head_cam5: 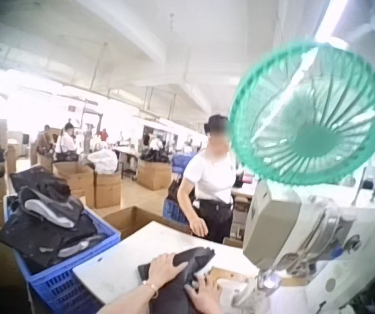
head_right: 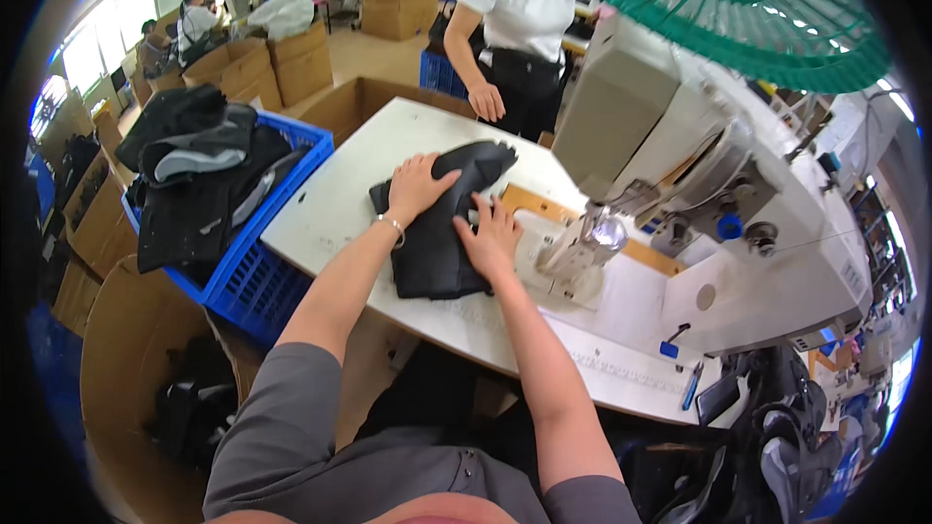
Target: The person stitches a boot upper using a sewing machine, rotating and guiding the material along the needle. Afterwards, the person flattens, folds, and aligns the boot components on the table by hand.
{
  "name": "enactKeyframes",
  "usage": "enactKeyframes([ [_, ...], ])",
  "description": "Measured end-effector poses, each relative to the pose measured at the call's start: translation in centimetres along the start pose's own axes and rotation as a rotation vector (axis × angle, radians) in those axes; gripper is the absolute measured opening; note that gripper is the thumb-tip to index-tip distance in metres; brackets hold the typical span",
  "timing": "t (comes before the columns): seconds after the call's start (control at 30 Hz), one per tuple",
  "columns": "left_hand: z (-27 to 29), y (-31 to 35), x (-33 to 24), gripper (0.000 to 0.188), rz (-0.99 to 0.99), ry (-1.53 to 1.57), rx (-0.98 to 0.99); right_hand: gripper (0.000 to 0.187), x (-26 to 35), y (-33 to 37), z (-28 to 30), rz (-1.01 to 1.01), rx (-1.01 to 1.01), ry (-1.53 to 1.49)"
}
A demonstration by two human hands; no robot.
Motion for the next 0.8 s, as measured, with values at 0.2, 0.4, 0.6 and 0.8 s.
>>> enactKeyframes([
  [0.2,-0.8,-0.3,0.1,0.067,0.023,-0.004,0.064,0.060,-0.2,-0.2,-0.1,0.009,0.011,-0.045],
  [0.4,-1.6,-0.6,0.5,0.065,0.039,-0.061,0.180,0.059,-0.1,-0.4,-0.3,0.000,0.030,-0.057],
  [0.6,-1.7,-0.7,0.5,0.065,0.055,-0.059,0.220,0.058,-0.2,-0.3,-0.2,-0.001,0.017,-0.064],
  [0.8,-1.3,-1.3,0.5,0.064,0.059,-0.031,0.185,0.057,0.0,-0.6,-0.1,0.040,-0.002,-0.061],
])
Point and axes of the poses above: each hand's wrist, its own y-axis away from the middle knuckle, its own z-axis out of the back of the hand, x = y × z, the point moved 7 cm from there along -y, towards the middle knuckle, and after that the axes turned 4 degrees about -x, right-handed, at the moved point
